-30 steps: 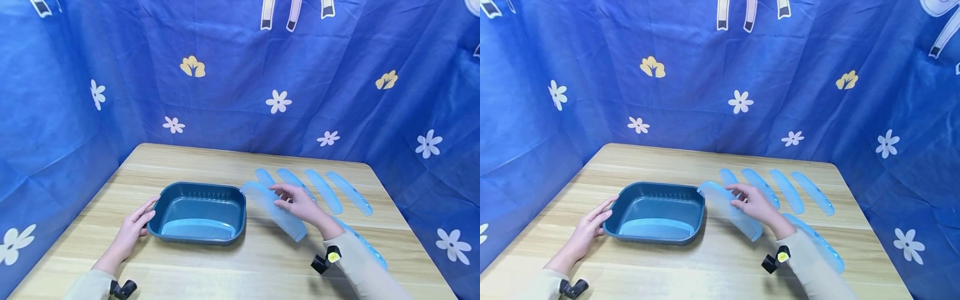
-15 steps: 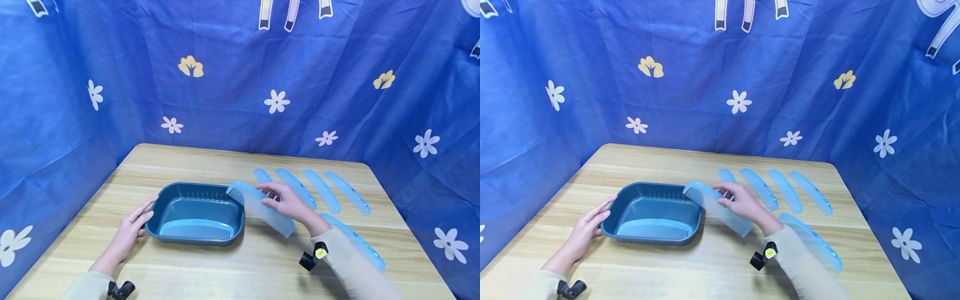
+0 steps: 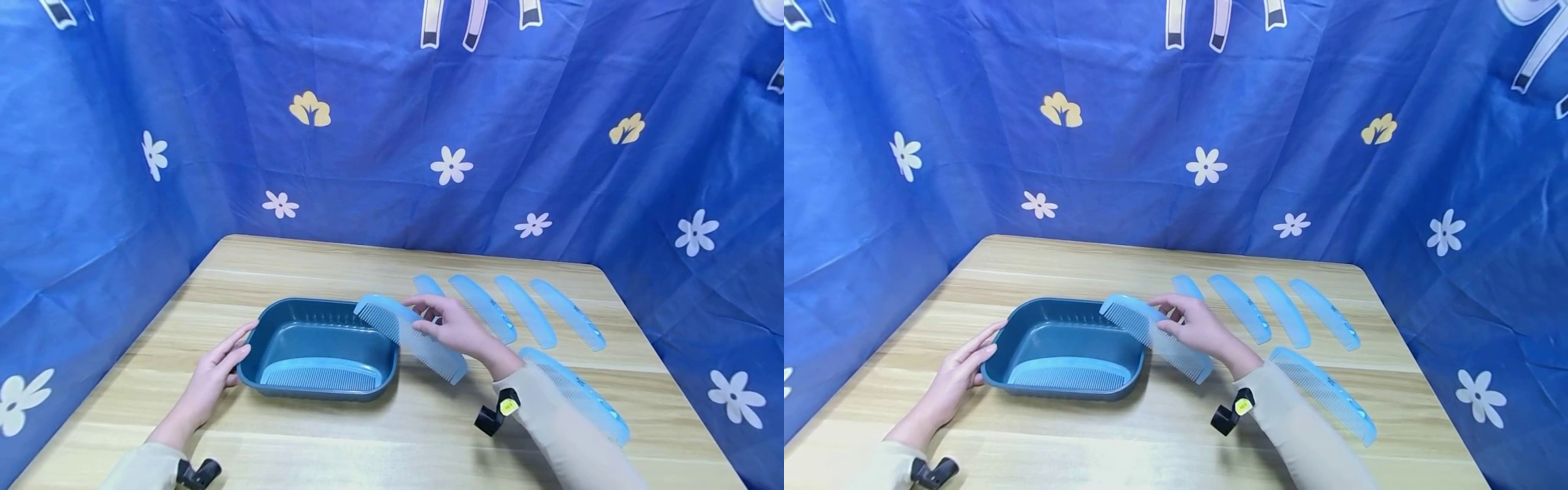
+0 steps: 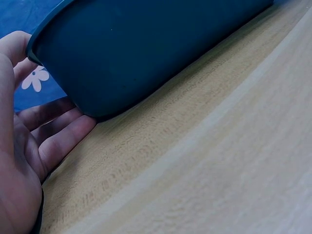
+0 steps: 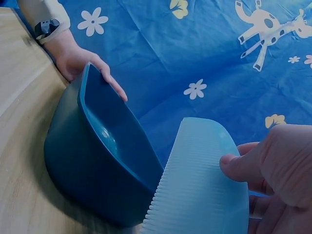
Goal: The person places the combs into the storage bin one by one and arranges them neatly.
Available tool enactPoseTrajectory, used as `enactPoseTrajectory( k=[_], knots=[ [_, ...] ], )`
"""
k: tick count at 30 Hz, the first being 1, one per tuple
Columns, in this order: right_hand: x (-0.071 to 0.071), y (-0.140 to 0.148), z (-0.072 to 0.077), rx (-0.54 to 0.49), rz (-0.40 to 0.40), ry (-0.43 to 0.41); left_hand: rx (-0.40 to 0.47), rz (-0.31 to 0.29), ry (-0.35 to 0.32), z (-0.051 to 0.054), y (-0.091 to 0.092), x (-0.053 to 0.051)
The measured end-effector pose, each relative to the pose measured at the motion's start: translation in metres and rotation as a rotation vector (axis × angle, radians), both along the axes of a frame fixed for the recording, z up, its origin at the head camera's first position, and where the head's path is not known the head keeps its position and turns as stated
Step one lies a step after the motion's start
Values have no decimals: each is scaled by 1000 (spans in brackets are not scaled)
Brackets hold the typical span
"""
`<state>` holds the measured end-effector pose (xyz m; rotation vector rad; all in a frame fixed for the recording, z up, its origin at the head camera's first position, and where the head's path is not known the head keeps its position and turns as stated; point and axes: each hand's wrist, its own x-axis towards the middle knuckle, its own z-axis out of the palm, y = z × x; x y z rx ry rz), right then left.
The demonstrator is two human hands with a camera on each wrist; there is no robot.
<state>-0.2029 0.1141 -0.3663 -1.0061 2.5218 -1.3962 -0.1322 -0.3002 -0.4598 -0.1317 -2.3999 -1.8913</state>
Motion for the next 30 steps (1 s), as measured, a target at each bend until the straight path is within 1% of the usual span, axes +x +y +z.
enactPoseTrajectory(
  k=[6, 15, 19, 24, 30],
  knots=[
    [-3, -8, 0, -5, 8, -6, -2, -2, -8, 1, 0, -1],
    [-9, -20, 0, -21, 20, -23, -22, 20, -20, 1, 1, -1],
    [-11, -26, 2, -6, 21, -30, -13, 21, -21, -1, 1, -1],
    [-15, -34, 2, 19, 35, -13, -8, 23, -23, -2, 0, -1],
    [-20, -43, 0, 14, 58, -13, -26, 29, -25, -2, 0, 0]
  ],
)
